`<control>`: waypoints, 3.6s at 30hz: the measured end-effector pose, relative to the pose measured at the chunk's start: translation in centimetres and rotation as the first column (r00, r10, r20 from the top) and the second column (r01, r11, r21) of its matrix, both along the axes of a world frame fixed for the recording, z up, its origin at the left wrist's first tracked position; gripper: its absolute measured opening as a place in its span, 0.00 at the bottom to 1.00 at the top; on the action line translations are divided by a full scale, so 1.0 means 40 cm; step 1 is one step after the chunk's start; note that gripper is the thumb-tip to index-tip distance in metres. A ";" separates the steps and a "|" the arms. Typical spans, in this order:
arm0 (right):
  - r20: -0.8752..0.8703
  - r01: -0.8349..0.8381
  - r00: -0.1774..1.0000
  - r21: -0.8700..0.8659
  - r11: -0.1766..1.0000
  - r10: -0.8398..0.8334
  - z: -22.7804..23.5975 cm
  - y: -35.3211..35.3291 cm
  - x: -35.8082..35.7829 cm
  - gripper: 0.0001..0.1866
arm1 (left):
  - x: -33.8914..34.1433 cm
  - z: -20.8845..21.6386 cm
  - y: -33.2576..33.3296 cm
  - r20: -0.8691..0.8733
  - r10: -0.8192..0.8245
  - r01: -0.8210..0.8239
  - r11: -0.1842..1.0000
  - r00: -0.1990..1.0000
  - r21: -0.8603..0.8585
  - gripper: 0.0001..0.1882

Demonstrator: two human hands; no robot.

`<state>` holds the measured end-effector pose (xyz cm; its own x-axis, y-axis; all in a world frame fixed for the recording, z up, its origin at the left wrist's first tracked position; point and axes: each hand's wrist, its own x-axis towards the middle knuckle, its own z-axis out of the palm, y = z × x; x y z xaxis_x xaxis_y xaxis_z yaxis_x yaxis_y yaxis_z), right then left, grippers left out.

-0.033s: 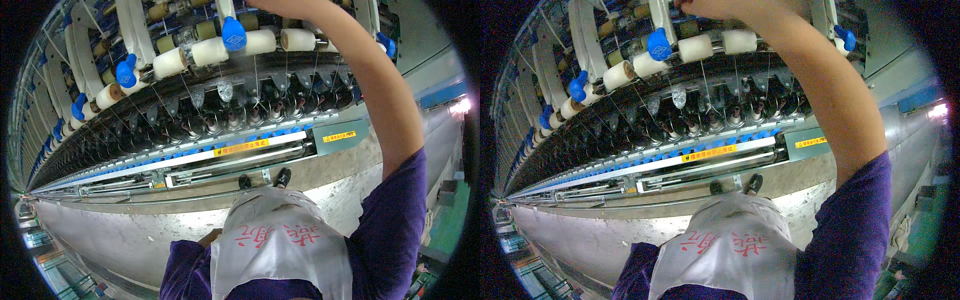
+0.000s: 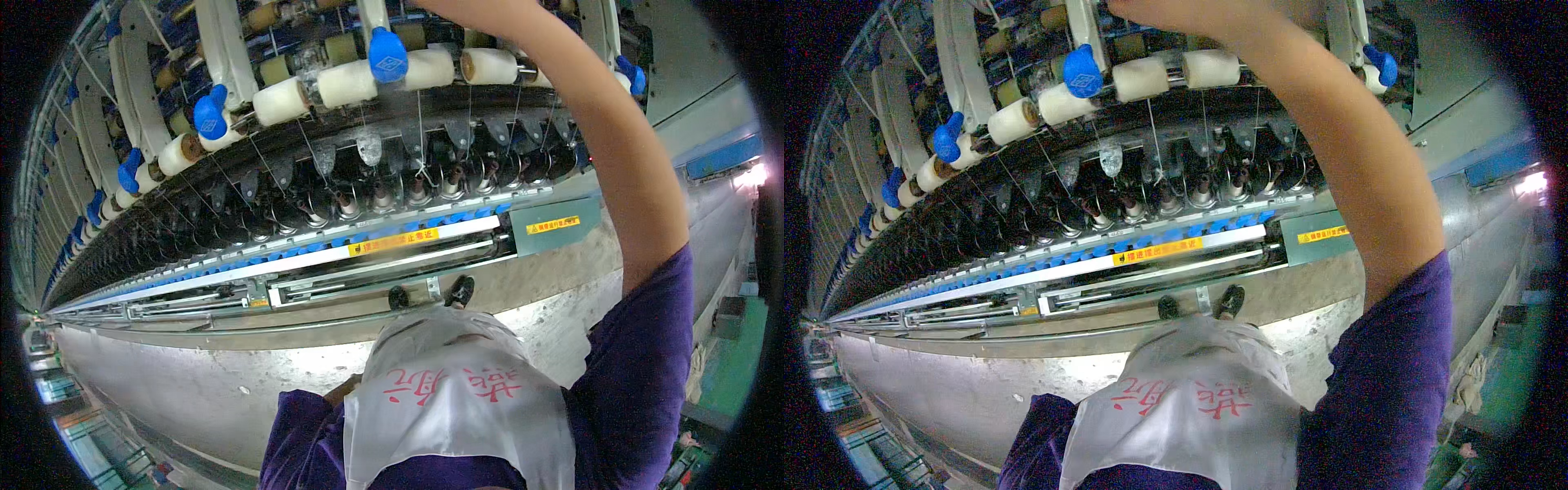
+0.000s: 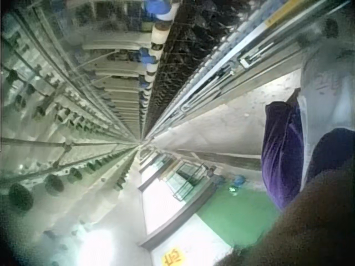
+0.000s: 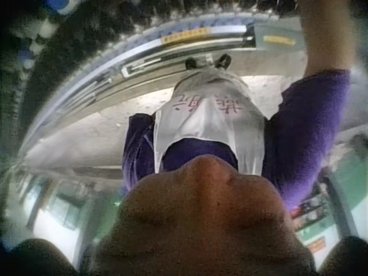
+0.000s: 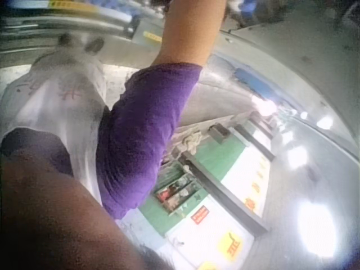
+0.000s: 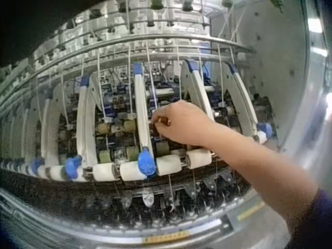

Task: The person walks along a row of spinning machines in a textile factory and repeatedly repairs broken threads by hand. They tie threads, adjust guides, and replace empty bobbins with full ones to restore machine operation.

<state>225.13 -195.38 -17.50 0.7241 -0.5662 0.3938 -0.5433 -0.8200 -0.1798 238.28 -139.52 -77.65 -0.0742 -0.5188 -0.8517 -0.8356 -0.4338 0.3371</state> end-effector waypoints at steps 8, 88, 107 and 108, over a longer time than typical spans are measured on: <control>0.427 -0.062 0.894 0.417 0.907 -0.135 -0.363 0.237 -0.113 0.04 | 0.119 -0.044 -0.153 0.096 0.343 -0.301 0.904 0.934 -0.304 0.30; 0.275 0.217 0.916 0.276 0.936 -0.293 -0.573 0.247 -0.049 0.09 | 0.243 -0.024 -0.185 -0.099 0.426 -0.430 0.819 0.899 -0.379 0.18; 0.156 0.163 0.977 -0.114 0.980 -0.144 -0.532 0.235 -0.060 0.06 | 0.259 -0.077 -0.203 -0.131 0.310 -0.334 0.814 0.942 -0.476 0.16; 0.116 0.161 0.982 -0.080 0.984 -0.151 -0.529 0.234 -0.060 0.06 | 0.259 -0.075 -0.196 -0.132 0.228 -0.263 0.814 0.965 -0.517 0.16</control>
